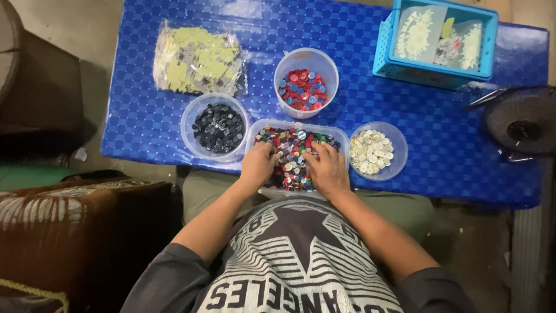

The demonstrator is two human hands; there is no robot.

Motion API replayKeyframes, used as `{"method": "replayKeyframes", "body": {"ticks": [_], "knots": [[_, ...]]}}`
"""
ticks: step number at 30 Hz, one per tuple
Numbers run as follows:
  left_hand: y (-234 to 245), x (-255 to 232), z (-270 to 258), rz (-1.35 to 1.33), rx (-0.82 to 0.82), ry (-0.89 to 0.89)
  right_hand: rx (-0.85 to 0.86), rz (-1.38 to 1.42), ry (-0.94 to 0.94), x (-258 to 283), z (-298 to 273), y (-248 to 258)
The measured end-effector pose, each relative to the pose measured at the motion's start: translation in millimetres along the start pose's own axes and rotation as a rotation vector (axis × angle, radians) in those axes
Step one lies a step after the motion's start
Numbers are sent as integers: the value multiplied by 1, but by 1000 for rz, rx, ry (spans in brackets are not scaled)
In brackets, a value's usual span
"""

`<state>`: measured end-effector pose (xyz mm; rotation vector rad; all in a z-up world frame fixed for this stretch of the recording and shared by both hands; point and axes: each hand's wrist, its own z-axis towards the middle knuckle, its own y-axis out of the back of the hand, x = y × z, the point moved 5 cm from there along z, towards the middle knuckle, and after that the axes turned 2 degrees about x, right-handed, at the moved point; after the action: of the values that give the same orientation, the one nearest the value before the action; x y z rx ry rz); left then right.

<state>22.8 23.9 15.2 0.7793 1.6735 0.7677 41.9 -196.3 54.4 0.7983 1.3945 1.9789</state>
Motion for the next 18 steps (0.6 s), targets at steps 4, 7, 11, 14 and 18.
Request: {"method": "replayKeyframes", "body": {"ticks": [4,7,11,14,18], "knots": [[12,-6,-9,-126,117,123,-10,35,-5,-9,-7,-14],[16,-12,-14,-189,113,128,-45,35,4,-9,-8,-11],[16,-17,-17,13,-35,-102,-77,104,-7,-12,-9,-6],[-2,-4,-17,76,-95,-178,-95,134,-9,-14,-11,-6],[-4,-4,-17,-47,54,-32,-83,184,-36,-21,-18,-11]]}}
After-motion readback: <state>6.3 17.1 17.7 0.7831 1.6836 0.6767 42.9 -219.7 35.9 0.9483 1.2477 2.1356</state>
